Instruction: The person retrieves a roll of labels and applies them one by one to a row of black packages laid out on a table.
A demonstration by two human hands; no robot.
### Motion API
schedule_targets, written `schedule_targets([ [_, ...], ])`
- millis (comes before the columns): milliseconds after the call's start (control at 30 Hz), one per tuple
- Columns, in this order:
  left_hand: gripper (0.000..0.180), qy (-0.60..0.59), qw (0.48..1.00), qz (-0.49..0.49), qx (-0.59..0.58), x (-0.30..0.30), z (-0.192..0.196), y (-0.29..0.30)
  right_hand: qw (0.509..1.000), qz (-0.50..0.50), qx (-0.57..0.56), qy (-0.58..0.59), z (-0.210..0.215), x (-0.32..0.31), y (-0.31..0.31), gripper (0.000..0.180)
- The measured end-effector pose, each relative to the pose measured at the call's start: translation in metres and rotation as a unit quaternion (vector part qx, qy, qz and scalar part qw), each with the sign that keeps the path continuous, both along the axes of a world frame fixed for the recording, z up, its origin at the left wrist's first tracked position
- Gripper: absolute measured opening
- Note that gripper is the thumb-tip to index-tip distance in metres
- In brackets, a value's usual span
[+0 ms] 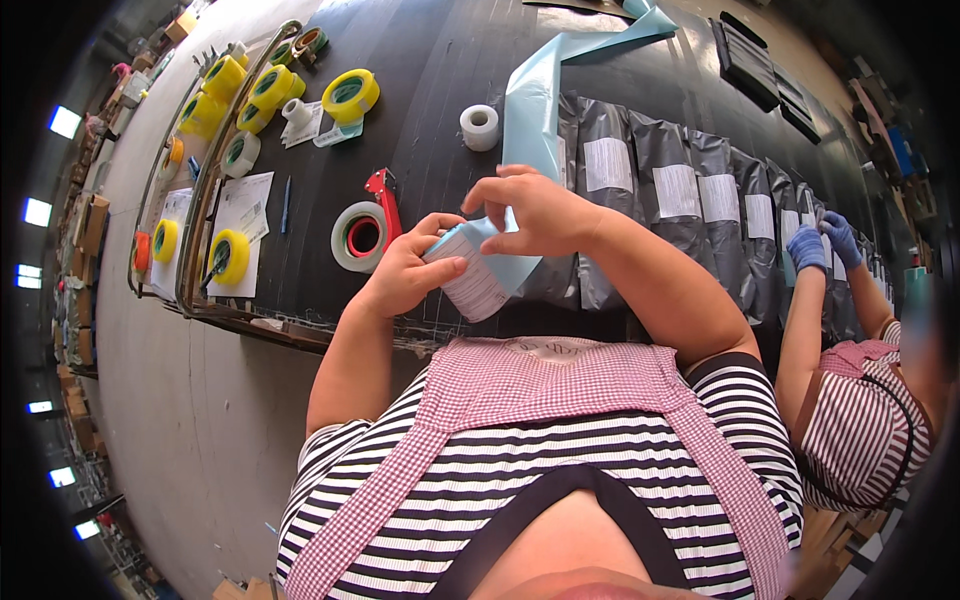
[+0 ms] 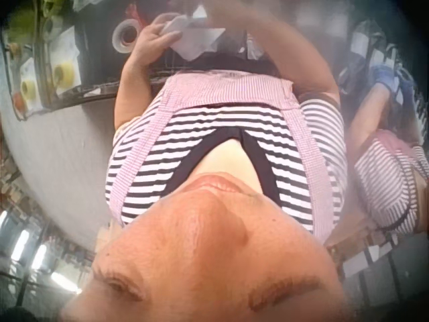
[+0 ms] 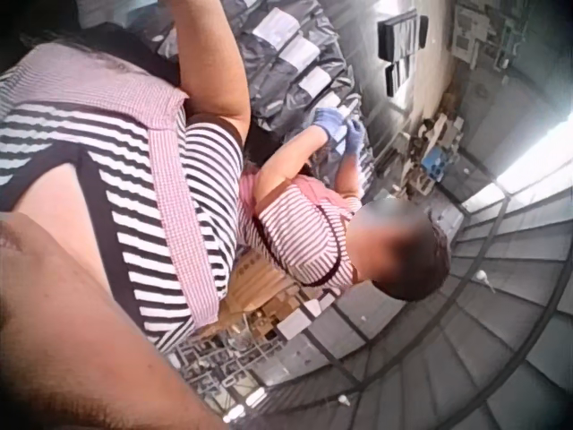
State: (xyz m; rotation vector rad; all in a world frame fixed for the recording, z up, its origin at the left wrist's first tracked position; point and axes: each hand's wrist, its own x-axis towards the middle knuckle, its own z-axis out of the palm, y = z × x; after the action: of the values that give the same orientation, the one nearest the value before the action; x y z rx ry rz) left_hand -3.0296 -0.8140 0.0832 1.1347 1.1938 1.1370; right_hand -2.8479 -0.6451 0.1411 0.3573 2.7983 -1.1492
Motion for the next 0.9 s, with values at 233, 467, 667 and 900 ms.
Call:
schedule_targets([
  [233, 0.03, -0.078, 0.993, -0.068, 0.048, 0.022, -0.013, -0.036, 0.988, 0.001, 0.052, 0.147, -0.014, 0.009, -0.036, 0.062],
  [467, 0.035, -0.06, 0.994, -0.032, 0.089, 0.03, -0.023, -0.063, 0.993, 0.01, -0.08, -0.082, 0.014, 0.017, -0.062, 0.051],
  [667, 0.028, -0.021, 0.996, 0.06, 0.062, 0.05, -0.009, -0.083, 0.985, -0.01, -0.156, -0.076, 0.009, 0.017, -0.084, 0.021],
  [900, 0.029, -0.045, 0.988, 0.106, 0.105, 0.059, -0.012, -0.108, 0.929, -0.144, -0.331, 0.079, -0.033, 0.031, -0.129, 0.025],
])
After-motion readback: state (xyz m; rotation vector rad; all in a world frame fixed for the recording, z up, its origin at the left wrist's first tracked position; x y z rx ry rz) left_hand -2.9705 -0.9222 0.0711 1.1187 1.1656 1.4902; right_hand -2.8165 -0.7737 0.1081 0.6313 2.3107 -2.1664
